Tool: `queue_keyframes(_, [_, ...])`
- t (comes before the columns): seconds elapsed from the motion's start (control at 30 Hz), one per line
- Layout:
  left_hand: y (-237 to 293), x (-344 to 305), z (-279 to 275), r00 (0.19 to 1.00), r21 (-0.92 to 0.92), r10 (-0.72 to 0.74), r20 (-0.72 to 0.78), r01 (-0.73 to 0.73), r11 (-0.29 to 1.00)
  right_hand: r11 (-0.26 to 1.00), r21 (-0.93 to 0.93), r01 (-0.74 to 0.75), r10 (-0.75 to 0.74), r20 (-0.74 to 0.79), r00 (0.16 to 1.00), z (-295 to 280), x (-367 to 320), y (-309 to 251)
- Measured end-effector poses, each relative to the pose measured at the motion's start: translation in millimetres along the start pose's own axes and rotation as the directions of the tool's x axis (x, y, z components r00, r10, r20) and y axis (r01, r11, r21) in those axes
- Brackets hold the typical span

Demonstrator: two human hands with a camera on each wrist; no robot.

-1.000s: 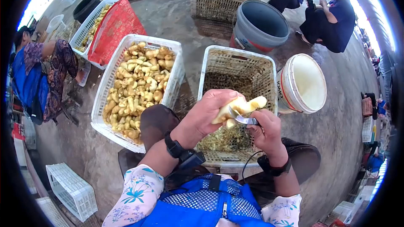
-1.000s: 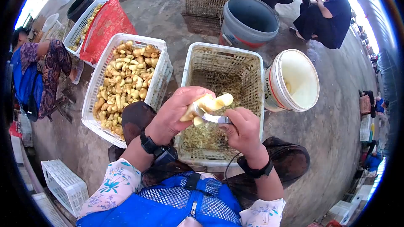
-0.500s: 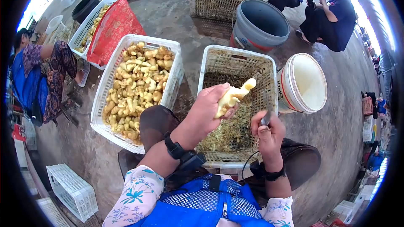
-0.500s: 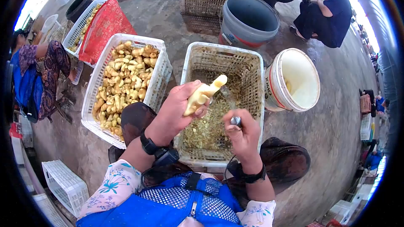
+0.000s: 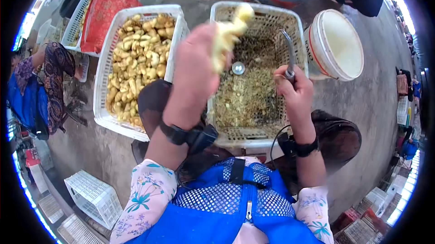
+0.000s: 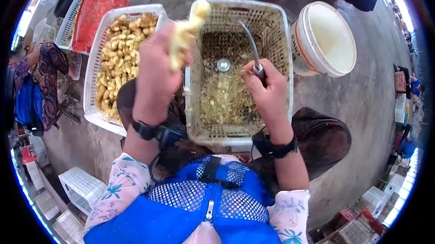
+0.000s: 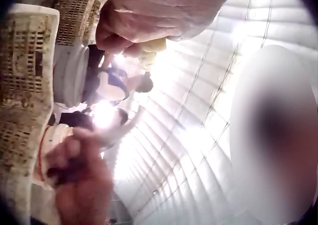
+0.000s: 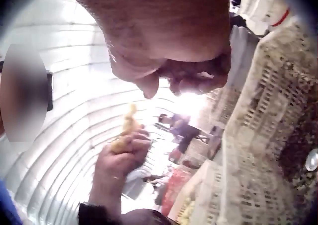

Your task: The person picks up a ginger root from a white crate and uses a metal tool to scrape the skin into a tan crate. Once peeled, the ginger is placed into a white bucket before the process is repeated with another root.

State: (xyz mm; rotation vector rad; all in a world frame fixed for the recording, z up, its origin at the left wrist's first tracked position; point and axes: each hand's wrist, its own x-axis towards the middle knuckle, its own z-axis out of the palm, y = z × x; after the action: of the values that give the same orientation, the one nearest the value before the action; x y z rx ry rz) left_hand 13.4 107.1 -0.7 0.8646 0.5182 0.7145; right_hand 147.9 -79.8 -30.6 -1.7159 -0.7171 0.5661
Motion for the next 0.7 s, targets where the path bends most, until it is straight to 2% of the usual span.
queue_keyframes(0.03, [14, 0, 1, 0.998, -0.073, 0.013, -0.067, -0.018, 0.997, 0.996, -0.082, -0.04, 0.042, 0.032, 0.999, 1, 4, 21])
queue_keyframes(0.07, [20, 3, -10, 0.997, -0.043, 0.057, -0.047, -0.059, 0.997, 0.981, -0.191, -0.025, 0.047, 0.111, 0.993, 3, 8, 50])
queue_keyframes(0.13, [32, 0, -11, 0.985, -0.035, 0.107, -0.132, -0.113, 0.993, 0.921, -0.388, 0.034, 0.078, 0.27, 0.96, 14, 8, 125])
queue_keyframes(0.2, [30, 5, -26, 0.99, -0.108, 0.125, -0.057, -0.131, 0.985, 0.879, -0.476, -0.028, 0.23, 0.371, 0.899, 37, 6, 193])
queue_keyframes(0.27, [29, 9, -32, 0.991, -0.142, 0.132, -0.032, -0.136, 0.981, 0.804, -0.555, -0.213, 0.491, 0.418, 0.765, 61, 4, 220])
queue_keyframes(0.3, [29, 9, -31, 0.991, -0.142, 0.123, -0.046, -0.128, 0.981, 0.73, -0.665, -0.156, 0.531, 0.408, 0.743, 72, 6, 222])
queue_keyframes(0.4, [29, 9, -19, 0.984, -0.061, 0.102, -0.148, -0.112, 0.992, 0.744, -0.595, -0.304, 0.618, 0.438, 0.653, 93, 5, 261])
queue_keyframes(0.43, [27, 8, -16, 0.976, -0.02, 0.101, -0.192, -0.107, 0.994, 0.747, -0.498, -0.441, 0.654, 0.426, 0.625, 97, 1, 269])
queue_keyframes(0.53, [24, 12, -18, 0.988, -0.024, 0.056, -0.144, -0.06, 0.998, 0.765, -0.555, -0.327, 0.605, 0.444, 0.661, 114, -2, 286])
queue_keyframes(0.57, [24, 12, -14, 0.982, 0.057, 0.071, -0.173, -0.061, 0.996, 0.731, -0.67, -0.133, 0.548, 0.459, 0.699, 119, -4, 290])
queue_keyframes(0.67, [22, 14, -10, 0.978, -0.049, 0.044, -0.203, -0.055, 0.997, 0.727, -0.685, -0.045, 0.419, 0.391, 0.82, 143, -22, 338])
queue_keyframes(0.7, [21, 14, -8, 0.976, -0.03, 0.038, -0.214, -0.046, 0.999, 0.765, -0.632, -0.121, 0.457, 0.402, 0.793, 144, -23, 342])
